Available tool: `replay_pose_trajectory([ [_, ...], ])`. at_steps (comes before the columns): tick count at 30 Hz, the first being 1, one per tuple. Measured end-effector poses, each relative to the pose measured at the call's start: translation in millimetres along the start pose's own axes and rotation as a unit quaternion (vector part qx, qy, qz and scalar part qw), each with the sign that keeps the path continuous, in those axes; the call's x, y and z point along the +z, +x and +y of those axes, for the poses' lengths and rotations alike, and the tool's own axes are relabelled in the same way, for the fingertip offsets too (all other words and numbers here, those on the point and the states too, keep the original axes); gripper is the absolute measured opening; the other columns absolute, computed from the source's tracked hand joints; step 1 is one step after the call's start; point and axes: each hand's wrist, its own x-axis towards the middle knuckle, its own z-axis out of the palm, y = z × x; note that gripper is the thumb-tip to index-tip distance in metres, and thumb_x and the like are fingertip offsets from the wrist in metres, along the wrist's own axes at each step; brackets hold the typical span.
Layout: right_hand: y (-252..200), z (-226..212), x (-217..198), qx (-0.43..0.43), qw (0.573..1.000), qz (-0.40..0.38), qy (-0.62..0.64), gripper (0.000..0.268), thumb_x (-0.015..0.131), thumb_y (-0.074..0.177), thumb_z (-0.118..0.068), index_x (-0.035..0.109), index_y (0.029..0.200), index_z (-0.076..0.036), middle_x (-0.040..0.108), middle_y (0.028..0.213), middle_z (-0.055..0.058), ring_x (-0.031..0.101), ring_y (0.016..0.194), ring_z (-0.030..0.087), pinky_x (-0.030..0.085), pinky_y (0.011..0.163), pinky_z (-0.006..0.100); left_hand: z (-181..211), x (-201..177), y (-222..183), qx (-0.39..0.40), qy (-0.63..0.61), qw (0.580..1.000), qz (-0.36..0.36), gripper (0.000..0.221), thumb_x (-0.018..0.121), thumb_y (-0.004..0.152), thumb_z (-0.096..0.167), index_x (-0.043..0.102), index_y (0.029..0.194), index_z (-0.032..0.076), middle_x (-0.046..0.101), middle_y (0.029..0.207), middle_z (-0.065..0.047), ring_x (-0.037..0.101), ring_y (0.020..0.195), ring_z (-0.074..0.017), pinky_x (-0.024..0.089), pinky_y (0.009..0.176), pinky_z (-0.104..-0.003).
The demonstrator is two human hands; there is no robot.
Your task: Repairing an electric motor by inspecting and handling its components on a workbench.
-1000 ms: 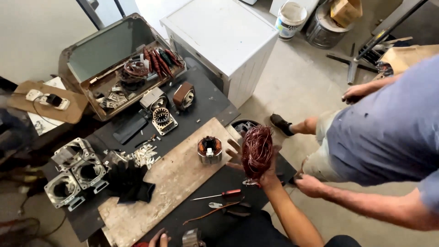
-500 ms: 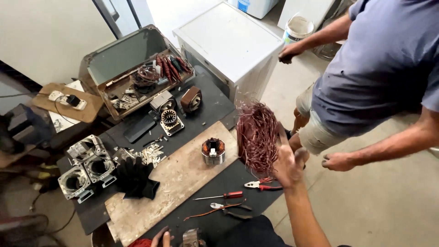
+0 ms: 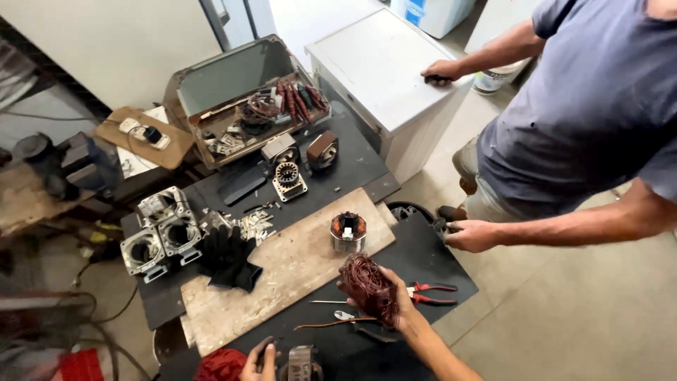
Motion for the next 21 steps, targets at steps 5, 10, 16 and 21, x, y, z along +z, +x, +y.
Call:
replay_pose_trajectory([
  [5,-13.3,5.6,83.2,-0.089,0.985,0.116,-0.092,0.082,0.057,0.078,-0.056,0.054,0.141,-0.004,0.057,0.143,0.021,0.056,0.125,0.039,0.044,0.108,0.057,-32.7,-5.2,26.6,0.043,-0.020,0.996,-0.080,0.030,0.068,0.095,0.019,0.077,0.121,0.006,0.082,0.109,-0.015,0.075,0.087,-0.0201,0.051,0.072,-0.027],
  [10,-93.1,22.9,155.0,-0.072,0.990,0.009,-0.119,0.103,0.056,0.074,-0.063,0.038,0.155,-0.002,0.043,0.158,0.025,0.044,0.143,0.039,0.032,0.120,0.060,-7.3,0.6,16.1,-0.013,-0.002,0.996,-0.085,0.033,0.069,0.096,0.023,0.077,0.123,0.006,0.082,0.111,-0.015,0.077,0.094,-0.0223,0.050,0.069,-0.029],
  [16,-85.0,16.2,-49.8,0.018,0.984,-0.095,-0.147,0.101,0.073,0.075,-0.055,0.037,0.154,-0.002,0.041,0.158,0.028,0.045,0.144,0.038,0.037,0.120,0.055,-18.4,-1.4,6.2,0.074,0.010,0.992,-0.101,0.031,0.068,0.094,0.022,0.079,0.118,0.006,0.083,0.107,-0.010,0.074,0.091,-0.0158,0.056,0.084,-0.027],
  [21,-55.0,-7.2,-120.0,0.094,0.966,-0.175,-0.167,0.103,0.086,0.077,-0.047,0.036,0.154,-0.002,0.040,0.158,0.030,0.046,0.145,0.036,0.041,0.120,0.051,-39.9,-6.2,13.2,0.061,-0.007,0.994,-0.093,0.030,0.069,0.094,0.022,0.079,0.116,0.004,0.083,0.107,-0.012,0.076,0.092,-0.0177,0.057,0.085,-0.027],
])
